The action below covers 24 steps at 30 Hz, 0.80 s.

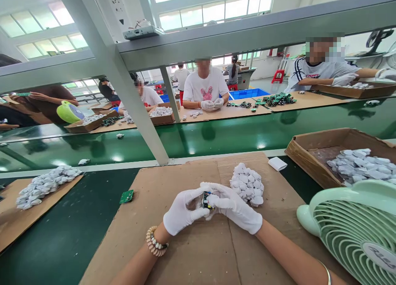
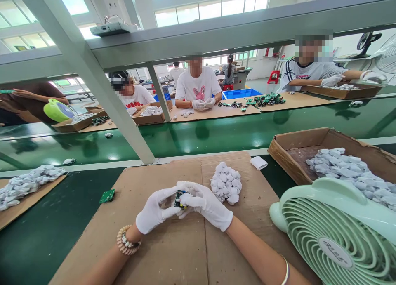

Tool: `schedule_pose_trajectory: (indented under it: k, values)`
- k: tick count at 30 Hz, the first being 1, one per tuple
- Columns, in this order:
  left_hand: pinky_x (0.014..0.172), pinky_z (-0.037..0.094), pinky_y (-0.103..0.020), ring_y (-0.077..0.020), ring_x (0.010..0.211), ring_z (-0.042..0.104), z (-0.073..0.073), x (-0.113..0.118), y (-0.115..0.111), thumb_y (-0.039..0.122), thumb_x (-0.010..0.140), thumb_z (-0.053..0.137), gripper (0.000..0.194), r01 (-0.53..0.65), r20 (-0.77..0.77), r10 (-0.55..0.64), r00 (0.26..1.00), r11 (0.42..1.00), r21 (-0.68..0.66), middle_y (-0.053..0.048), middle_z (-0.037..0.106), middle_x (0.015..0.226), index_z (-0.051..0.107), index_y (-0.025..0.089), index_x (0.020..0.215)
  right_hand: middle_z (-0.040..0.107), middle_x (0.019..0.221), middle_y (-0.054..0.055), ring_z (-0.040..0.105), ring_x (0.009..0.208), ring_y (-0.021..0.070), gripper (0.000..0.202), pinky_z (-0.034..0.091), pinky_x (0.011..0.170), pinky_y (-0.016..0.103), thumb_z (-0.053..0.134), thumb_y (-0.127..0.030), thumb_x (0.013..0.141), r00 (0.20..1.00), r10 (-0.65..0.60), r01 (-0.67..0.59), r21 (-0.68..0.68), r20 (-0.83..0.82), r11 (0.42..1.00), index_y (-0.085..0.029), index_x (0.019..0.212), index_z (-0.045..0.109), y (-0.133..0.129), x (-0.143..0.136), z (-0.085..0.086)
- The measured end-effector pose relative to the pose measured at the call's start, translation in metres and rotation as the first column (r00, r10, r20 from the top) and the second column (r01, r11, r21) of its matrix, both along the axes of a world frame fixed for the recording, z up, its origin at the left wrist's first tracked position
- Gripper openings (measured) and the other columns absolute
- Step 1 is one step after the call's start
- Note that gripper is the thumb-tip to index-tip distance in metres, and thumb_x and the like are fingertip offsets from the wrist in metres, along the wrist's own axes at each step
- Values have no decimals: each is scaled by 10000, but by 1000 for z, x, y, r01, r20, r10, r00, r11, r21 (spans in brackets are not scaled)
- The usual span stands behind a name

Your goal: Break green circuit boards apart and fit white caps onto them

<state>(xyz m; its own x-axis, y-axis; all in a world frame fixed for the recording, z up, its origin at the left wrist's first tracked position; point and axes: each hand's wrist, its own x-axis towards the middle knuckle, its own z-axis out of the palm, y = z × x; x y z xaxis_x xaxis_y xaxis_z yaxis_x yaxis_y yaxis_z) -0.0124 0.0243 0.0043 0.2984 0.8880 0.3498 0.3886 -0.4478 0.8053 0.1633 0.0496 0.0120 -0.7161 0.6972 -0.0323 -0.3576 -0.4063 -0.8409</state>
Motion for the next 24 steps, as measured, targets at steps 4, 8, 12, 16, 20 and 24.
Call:
schedule_pose_trajectory:
  k: [4, 8, 12, 16, 20, 24]
  values:
    - [522, 422, -216, -103, 519, 472, -4, 1, 1, 349, 728, 633, 426, 18, -78, -12, 997, 997, 74, 10, 577, 610, 626, 187, 1122, 621, 909, 21, 600, 701, 132, 448, 542, 599, 287, 692, -260, 691, 999, -34, 34, 11, 28, 999, -196, 1116, 568, -1, -1, -4]
    - [556, 436, -225, -105, 516, 490, -7, 2, 1, 367, 726, 640, 442, 27, -136, -4, 991, 986, 167, 20, 588, 585, 608, 218, 1140, 625, 931, 35, 585, 730, 139, 432, 523, 539, 242, 711, -260, 657, 995, -99, 99, 10, 33, 995, -180, 1063, 589, -2, -3, -10]
    - [586, 443, -231, -112, 540, 520, -7, 4, -1, 356, 726, 645, 440, 22, -189, 20, 982, 976, 216, 20, 611, 605, 594, 231, 1145, 634, 898, 42, 587, 703, 144, 409, 506, 496, 229, 708, -258, 644, 986, -155, 151, 73, 58, 986, -161, 1026, 596, -1, -6, -17]
    - [589, 442, -232, -115, 546, 523, -5, 5, -3, 348, 730, 632, 429, 21, -200, 19, 980, 980, 198, 21, 600, 594, 597, 235, 1143, 644, 843, 35, 584, 686, 144, 359, 494, 482, 218, 678, -229, 650, 980, -181, 174, 85, 79, 981, -166, 995, 605, -1, -7, -20]
    - [572, 442, -224, -107, 529, 506, -1, 3, -3, 299, 733, 614, 421, 29, -175, -10, 984, 994, 101, 24, 578, 588, 603, 219, 1146, 640, 853, 16, 577, 670, 132, 355, 507, 509, 232, 668, -201, 650, 990, -135, 134, 16, 46, 991, -189, 1000, 609, -1, -6, -14]
    - [598, 459, -227, -121, 588, 540, 3, 1, -2, 280, 731, 619, 405, 10, -147, 1, 989, 997, 72, 4, 625, 681, 613, 211, 1130, 631, 831, 0, 579, 720, 132, 385, 520, 643, 287, 658, -190, 664, 999, -21, 19, -63, -27, 998, -211, 1046, 617, 0, -2, 0]
